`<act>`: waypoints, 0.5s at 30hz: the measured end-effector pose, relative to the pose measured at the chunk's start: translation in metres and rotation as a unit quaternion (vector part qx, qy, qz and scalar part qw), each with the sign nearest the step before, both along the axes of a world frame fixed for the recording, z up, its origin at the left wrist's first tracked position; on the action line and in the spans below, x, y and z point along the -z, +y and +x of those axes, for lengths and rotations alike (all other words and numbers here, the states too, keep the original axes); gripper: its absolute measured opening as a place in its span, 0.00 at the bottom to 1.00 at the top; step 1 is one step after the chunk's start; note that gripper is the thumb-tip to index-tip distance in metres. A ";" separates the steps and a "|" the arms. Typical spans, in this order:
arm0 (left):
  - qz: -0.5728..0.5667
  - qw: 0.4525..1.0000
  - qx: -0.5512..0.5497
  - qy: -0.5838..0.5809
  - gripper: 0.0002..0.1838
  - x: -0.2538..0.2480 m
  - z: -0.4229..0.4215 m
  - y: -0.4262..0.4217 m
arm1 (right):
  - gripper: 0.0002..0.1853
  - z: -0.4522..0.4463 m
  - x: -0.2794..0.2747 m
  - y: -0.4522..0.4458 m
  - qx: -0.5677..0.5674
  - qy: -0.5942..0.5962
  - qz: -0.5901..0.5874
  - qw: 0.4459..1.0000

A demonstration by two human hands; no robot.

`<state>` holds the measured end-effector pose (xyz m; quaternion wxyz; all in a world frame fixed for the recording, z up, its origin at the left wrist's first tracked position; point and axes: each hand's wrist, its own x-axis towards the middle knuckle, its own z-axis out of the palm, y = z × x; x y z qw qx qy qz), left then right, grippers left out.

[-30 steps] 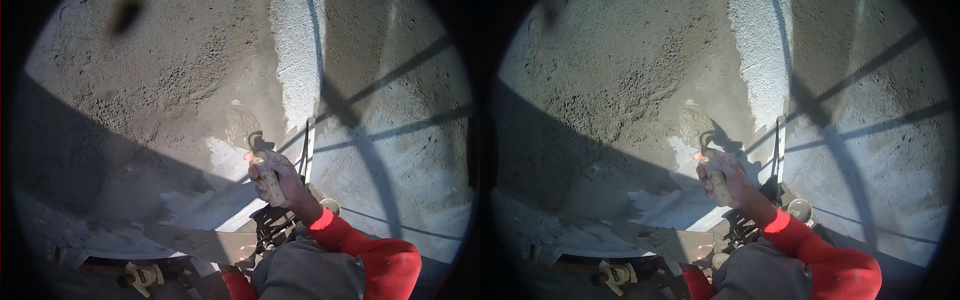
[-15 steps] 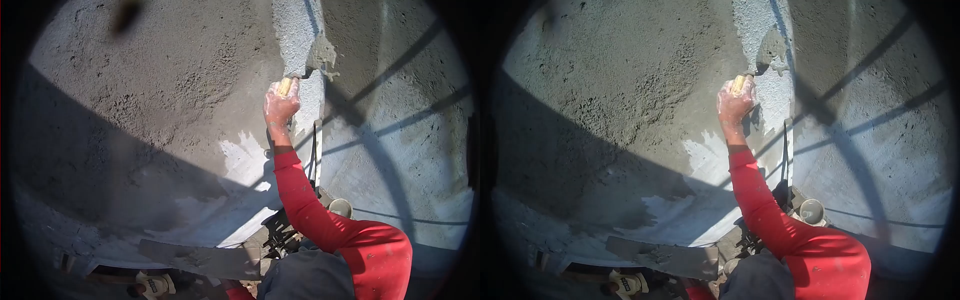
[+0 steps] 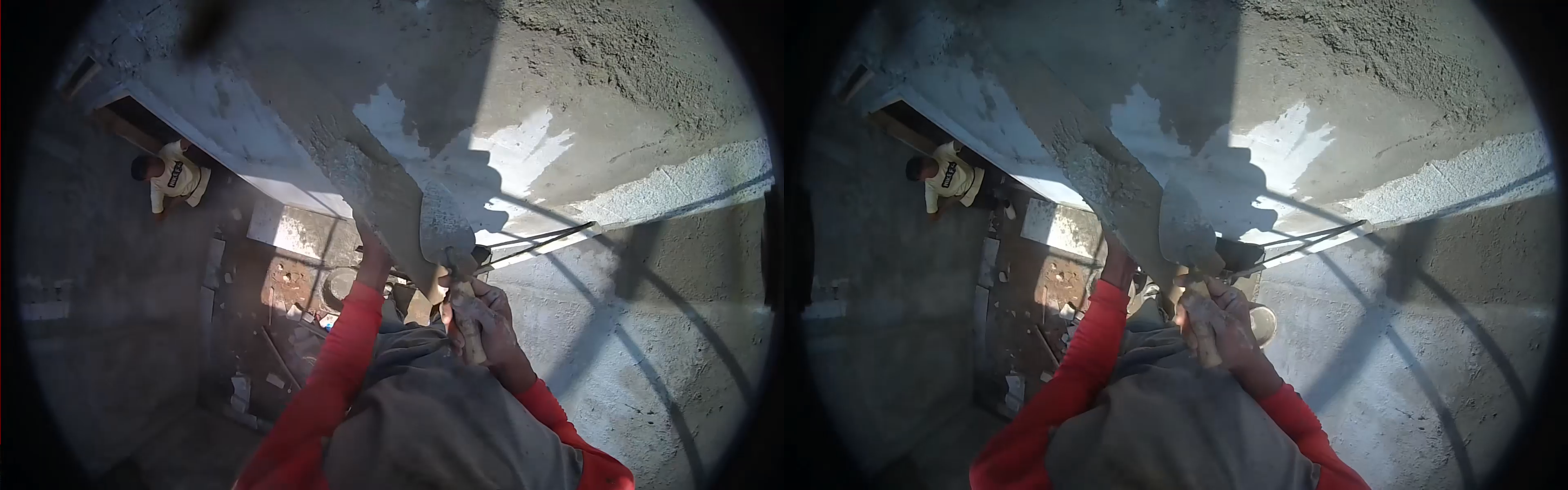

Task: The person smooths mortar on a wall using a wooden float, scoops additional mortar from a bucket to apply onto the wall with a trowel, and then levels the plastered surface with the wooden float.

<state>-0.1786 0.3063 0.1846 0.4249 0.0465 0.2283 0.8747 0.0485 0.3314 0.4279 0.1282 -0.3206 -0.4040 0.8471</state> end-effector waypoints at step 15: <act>-0.145 0.962 0.108 0.205 0.29 -0.062 0.037 -0.002 | 0.26 -0.002 -0.061 0.086 0.146 0.365 -0.073 0.916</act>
